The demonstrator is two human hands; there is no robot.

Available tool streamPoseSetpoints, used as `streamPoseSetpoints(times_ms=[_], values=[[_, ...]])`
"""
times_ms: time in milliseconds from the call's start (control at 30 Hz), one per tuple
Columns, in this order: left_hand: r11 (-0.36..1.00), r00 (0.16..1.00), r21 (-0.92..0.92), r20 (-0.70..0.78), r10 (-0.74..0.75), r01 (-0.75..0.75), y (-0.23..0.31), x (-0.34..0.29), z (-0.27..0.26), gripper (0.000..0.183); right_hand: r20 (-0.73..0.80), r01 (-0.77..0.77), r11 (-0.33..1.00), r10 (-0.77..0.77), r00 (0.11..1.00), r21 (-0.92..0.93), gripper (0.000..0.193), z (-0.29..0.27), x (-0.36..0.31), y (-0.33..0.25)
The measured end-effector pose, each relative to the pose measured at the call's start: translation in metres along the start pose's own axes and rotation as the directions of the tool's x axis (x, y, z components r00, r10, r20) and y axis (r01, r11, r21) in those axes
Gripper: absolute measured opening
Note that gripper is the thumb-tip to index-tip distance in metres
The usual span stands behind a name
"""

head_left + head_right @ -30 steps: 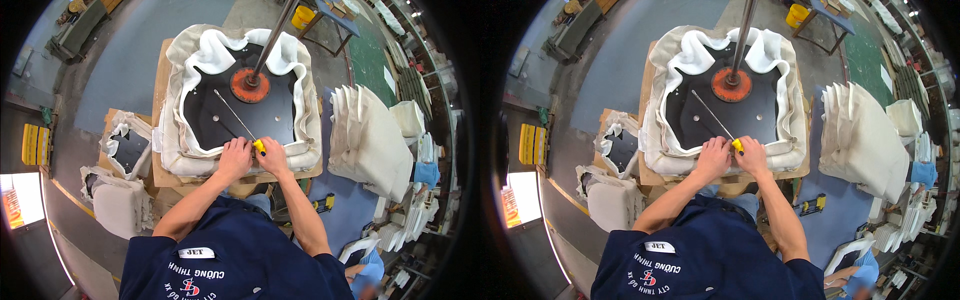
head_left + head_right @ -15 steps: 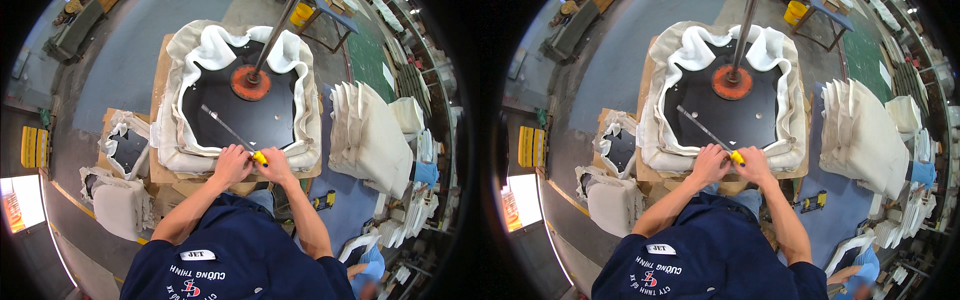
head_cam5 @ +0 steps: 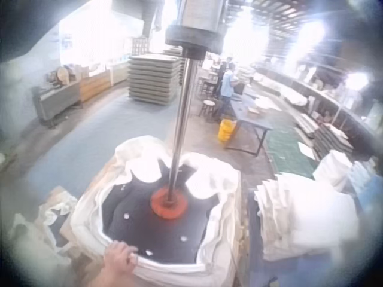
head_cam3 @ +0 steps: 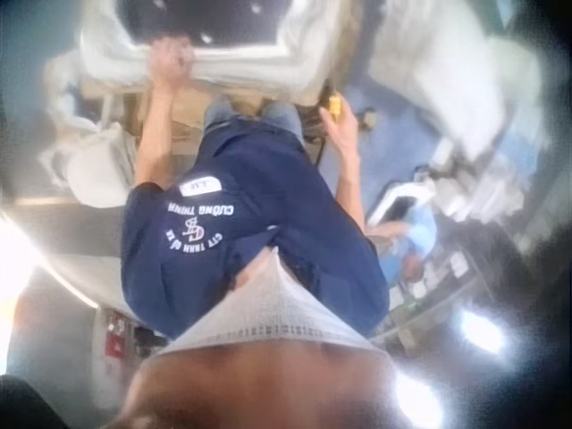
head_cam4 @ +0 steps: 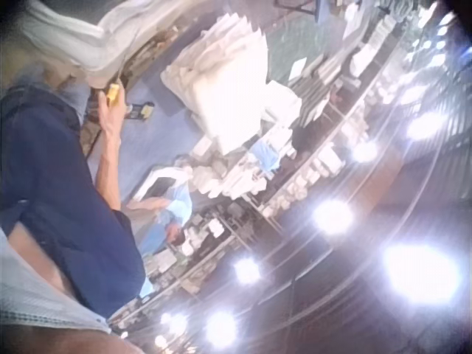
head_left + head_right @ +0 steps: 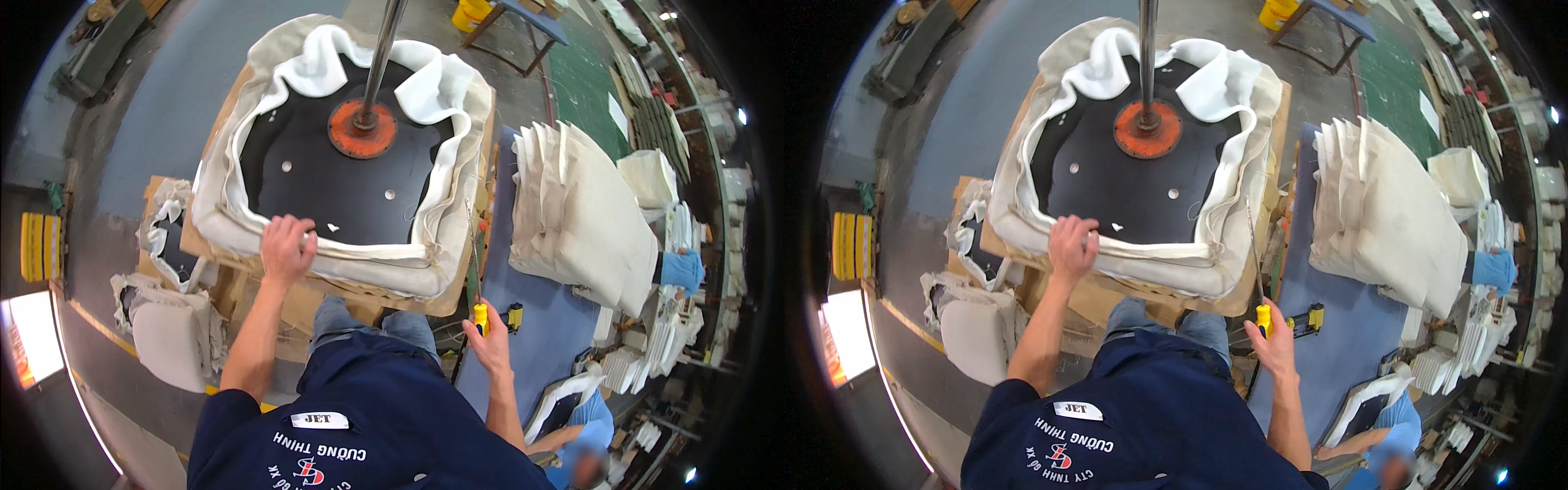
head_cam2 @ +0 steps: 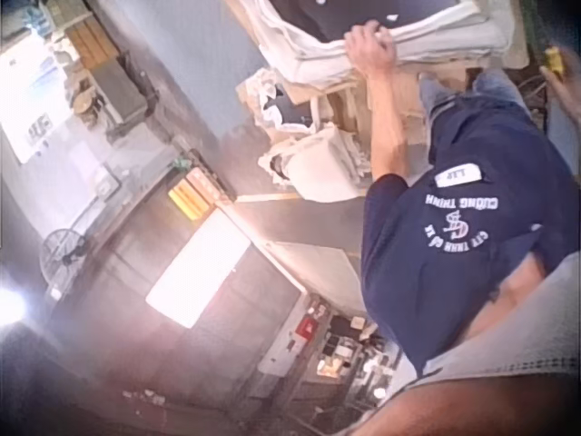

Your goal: The person staples white fabric onto a black cushion base using a pneumatic staple gun, then uses a screwdriver to tuck and smooth the fabric edges. They repeat this process on multiple cushion units, flipping and repositioning them as needed.

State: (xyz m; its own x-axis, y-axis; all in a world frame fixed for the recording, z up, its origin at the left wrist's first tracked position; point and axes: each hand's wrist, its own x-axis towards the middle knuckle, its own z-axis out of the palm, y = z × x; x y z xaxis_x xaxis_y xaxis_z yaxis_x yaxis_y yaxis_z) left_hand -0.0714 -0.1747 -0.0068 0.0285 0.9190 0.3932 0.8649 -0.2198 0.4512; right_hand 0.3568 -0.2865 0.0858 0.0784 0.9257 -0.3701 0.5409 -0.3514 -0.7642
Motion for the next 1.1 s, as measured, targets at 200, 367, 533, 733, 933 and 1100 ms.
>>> streamPoseSetpoints(times_ms=[200,367,533,733,933,1100], values=[[0.983,0.973,0.148,0.184,-0.137,0.110,0.104,0.001,0.011,0.067,0.144,0.352,0.922,-0.330,0.933,-0.162,0.064,-0.044,-0.001,0.027],[0.943,0.952,0.196,0.089,-0.292,0.271,0.148,-0.008,0.058,0.079,0.269,0.445,0.861,-0.380,0.885,-0.247,0.062,-0.049,0.012,0.023],[0.947,0.960,0.155,-0.034,-0.279,0.281,0.119,-0.013,0.056,0.052,0.314,0.523,0.810,-0.440,0.841,-0.266,0.055,-0.042,0.029,0.020],[0.962,0.971,0.129,-0.054,-0.235,0.240,0.094,-0.017,0.043,0.028,0.393,0.605,0.729,-0.478,0.785,-0.322,0.050,-0.027,0.046,-0.011],[0.966,0.968,0.123,-0.133,-0.212,0.228,0.084,-0.020,0.044,0.029,0.463,0.704,0.559,-0.531,0.710,-0.439,0.047,-0.037,0.064,-0.049],[0.962,0.965,0.149,-0.162,-0.205,0.229,0.084,-0.020,0.043,0.033,0.554,0.694,0.493,-0.421,0.718,-0.525,0.043,-0.053,0.069,-0.076]])
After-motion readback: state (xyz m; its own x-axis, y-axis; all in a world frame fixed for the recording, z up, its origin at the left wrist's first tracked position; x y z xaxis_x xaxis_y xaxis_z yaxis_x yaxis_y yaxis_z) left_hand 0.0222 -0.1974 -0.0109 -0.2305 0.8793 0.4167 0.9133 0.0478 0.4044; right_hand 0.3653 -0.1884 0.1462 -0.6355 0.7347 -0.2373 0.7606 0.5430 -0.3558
